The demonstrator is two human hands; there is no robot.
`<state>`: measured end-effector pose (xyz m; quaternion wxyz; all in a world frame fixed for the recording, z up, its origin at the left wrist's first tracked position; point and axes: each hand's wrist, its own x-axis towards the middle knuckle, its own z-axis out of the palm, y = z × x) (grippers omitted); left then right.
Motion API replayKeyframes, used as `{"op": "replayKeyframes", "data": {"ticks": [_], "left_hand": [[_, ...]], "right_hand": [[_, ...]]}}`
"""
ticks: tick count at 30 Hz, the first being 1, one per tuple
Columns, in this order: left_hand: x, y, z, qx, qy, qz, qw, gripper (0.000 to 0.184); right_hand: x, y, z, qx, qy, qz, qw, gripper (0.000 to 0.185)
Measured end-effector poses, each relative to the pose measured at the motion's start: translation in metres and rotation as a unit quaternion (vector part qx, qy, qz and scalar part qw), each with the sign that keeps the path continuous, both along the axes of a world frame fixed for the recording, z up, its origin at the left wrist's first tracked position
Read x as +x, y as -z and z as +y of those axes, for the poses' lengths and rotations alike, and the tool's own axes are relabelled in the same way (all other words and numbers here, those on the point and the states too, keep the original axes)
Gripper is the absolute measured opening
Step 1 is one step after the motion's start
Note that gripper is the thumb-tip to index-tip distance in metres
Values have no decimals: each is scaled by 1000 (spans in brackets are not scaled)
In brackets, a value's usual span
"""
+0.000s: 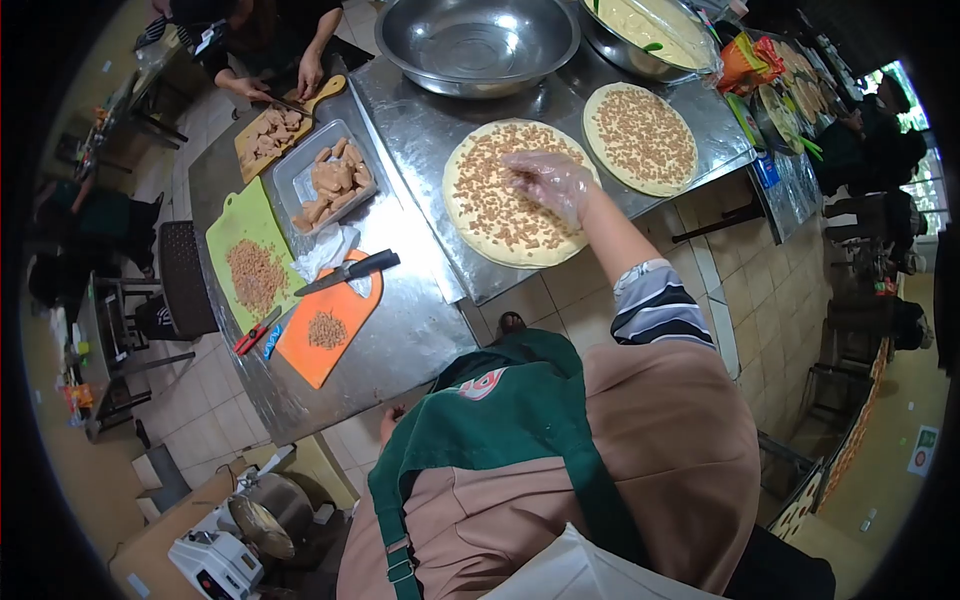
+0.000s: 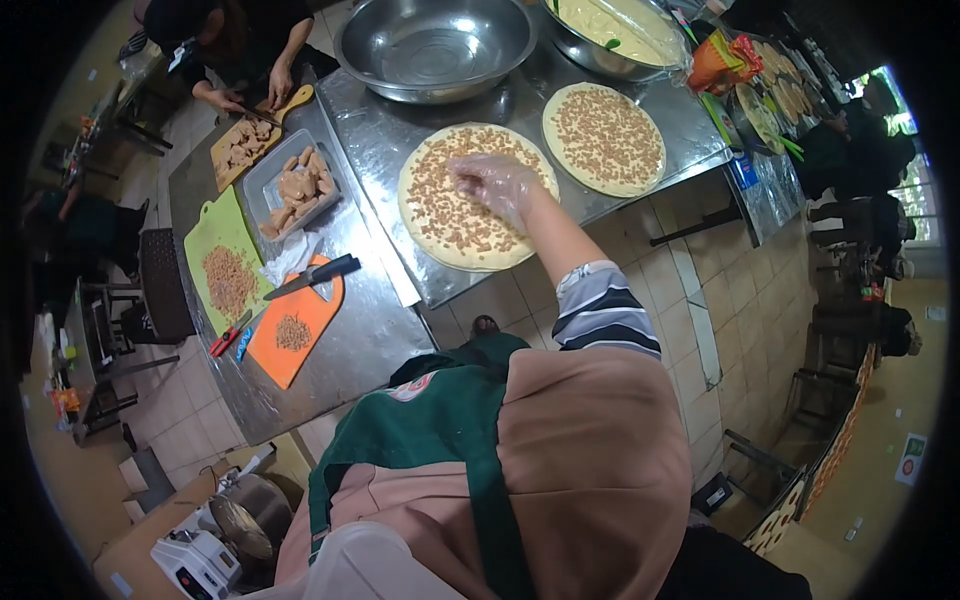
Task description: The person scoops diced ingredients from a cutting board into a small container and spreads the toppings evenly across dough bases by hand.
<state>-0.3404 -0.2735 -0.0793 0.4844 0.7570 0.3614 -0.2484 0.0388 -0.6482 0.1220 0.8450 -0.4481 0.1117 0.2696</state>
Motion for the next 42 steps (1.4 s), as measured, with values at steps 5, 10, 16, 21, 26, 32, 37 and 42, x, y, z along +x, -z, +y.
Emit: {"op": "replayKeyframes", "data": {"ticks": [5, 10, 16, 21, 26, 32, 37, 42], "left_hand": [[-11, -11, -34, -18, -41, 12, 999, 34], [-47, -8, -11, -26, -72, 16, 997, 33], [-154, -196, 272, -43, -97, 21, 994, 31], [-155, -49, 185, -56, -122, 27, 991, 29], [-21, 41, -79, -69, -145, 33, 987, 28], [-28, 44, -90, -83, -178, 44, 980, 26], [-48, 50, -85, -95, -205, 52, 973, 24], [-45, 59, -67, -111, -223, 50, 967, 23]], "right_hand": [[30, 9, -20, -363, -138, -63, 919, 25], [26, 0, -24, -362, -231, -114, 896, 21], [36, 39, -81, -276, -159, -70, 945, 9], [3, 22, -98, -364, -109, -34, 924, 20], [5, 59, -95, -374, -133, -65, 916, 19], [-9, 44, -102, -385, -136, -84, 909, 16], [-21, 38, -110, -146, -59, 36, 987, 9], [14, 101, -119, -356, -172, -184, 900, 9]]}}
